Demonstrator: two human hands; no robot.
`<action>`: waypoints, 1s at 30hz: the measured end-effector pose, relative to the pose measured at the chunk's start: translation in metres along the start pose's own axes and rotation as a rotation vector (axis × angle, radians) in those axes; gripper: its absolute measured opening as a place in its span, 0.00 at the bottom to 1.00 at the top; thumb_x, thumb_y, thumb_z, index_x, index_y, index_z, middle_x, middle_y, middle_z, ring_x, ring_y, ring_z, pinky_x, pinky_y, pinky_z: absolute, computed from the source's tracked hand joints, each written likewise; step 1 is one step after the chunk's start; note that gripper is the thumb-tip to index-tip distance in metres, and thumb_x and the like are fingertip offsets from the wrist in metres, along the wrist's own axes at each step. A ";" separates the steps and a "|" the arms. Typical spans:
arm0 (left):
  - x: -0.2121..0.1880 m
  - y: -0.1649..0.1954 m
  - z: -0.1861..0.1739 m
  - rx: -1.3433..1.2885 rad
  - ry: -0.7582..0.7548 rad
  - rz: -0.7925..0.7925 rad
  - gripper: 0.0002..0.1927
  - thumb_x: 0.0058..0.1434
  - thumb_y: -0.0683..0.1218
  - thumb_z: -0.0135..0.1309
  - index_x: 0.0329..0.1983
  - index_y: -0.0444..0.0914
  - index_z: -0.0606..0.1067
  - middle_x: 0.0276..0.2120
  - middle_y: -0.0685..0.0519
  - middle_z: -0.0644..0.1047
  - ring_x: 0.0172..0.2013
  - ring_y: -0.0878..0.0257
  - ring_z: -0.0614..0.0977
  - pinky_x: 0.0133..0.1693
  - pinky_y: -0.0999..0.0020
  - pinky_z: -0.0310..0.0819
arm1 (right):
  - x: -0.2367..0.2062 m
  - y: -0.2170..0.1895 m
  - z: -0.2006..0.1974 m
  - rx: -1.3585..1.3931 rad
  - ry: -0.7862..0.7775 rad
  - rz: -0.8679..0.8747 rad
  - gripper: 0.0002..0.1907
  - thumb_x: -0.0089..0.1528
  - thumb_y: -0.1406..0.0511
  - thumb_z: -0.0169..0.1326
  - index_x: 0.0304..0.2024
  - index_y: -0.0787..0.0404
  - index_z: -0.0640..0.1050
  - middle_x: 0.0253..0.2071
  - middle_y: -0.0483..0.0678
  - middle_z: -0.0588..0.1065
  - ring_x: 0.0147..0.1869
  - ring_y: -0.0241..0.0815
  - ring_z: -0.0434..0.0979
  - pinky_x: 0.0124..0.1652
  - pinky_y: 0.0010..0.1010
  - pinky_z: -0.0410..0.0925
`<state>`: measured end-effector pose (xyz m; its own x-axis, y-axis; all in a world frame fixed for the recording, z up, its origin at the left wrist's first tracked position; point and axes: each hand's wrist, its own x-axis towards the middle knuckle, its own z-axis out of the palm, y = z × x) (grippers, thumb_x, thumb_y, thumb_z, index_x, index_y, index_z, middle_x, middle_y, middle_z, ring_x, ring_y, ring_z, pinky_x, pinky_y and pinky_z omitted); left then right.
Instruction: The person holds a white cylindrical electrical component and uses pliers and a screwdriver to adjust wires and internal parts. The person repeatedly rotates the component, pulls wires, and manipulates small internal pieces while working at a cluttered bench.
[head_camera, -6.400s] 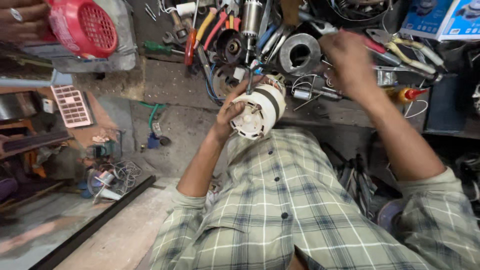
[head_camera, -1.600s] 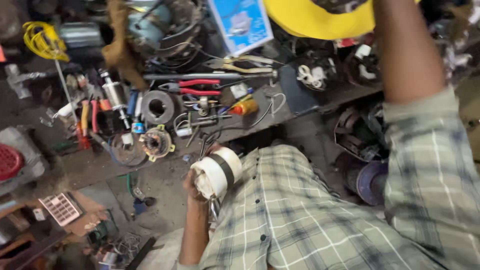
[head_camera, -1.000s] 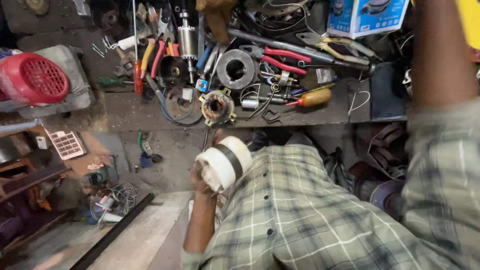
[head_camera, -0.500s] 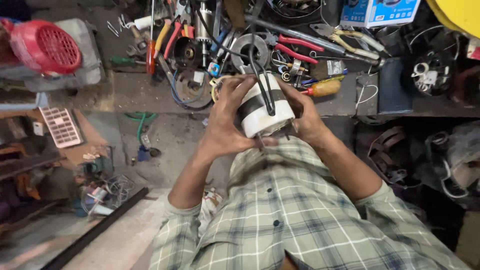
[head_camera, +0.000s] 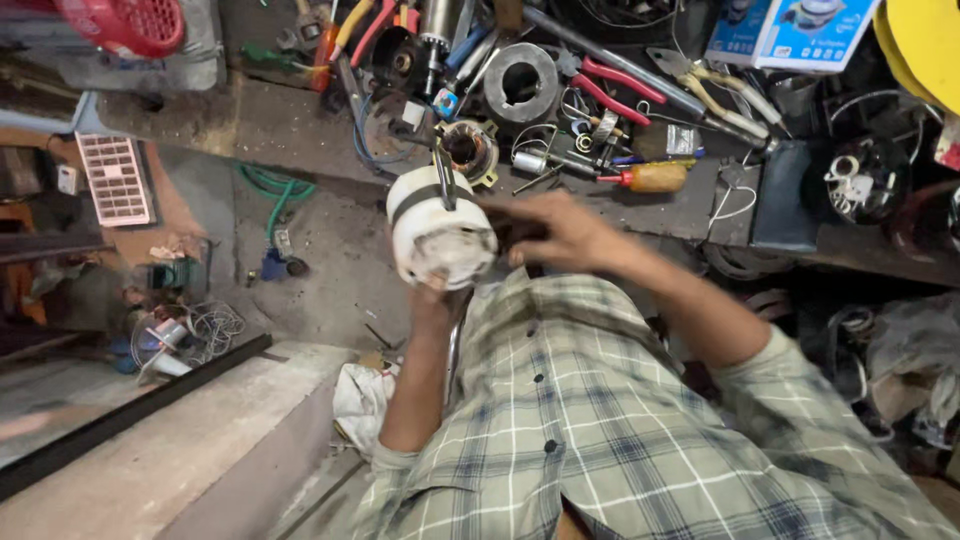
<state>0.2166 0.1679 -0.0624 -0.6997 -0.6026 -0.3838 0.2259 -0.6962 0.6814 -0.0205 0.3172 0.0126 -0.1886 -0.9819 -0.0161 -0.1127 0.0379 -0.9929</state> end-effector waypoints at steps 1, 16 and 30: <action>0.002 0.002 -0.007 -0.024 -0.018 0.066 0.51 0.55 0.51 0.68 0.76 0.37 0.54 0.64 0.47 0.68 0.62 0.51 0.74 0.63 0.53 0.71 | 0.001 0.005 -0.023 -0.368 0.022 -0.126 0.31 0.57 0.58 0.68 0.62 0.57 0.79 0.58 0.55 0.80 0.58 0.50 0.81 0.57 0.38 0.72; -0.002 0.059 0.045 0.035 -0.060 0.206 0.49 0.53 0.50 0.68 0.74 0.38 0.56 0.61 0.45 0.69 0.61 0.52 0.74 0.63 0.52 0.70 | 0.060 0.088 -0.117 -1.261 0.415 0.186 0.22 0.66 0.62 0.61 0.58 0.67 0.74 0.53 0.64 0.68 0.52 0.64 0.73 0.37 0.50 0.69; 0.023 0.081 0.075 0.135 -0.081 0.202 0.49 0.54 0.58 0.67 0.73 0.33 0.60 0.61 0.43 0.71 0.62 0.52 0.74 0.64 0.54 0.71 | 0.020 0.059 -0.157 -0.932 0.509 0.408 0.22 0.70 0.53 0.64 0.40 0.68 0.81 0.32 0.59 0.77 0.34 0.58 0.79 0.34 0.47 0.69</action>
<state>0.1679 0.1268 0.0303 -0.7025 -0.6875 -0.1839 0.2781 -0.5031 0.8183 -0.1846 0.3285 -0.0278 -0.7275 -0.6837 -0.0572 -0.5939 0.6693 -0.4465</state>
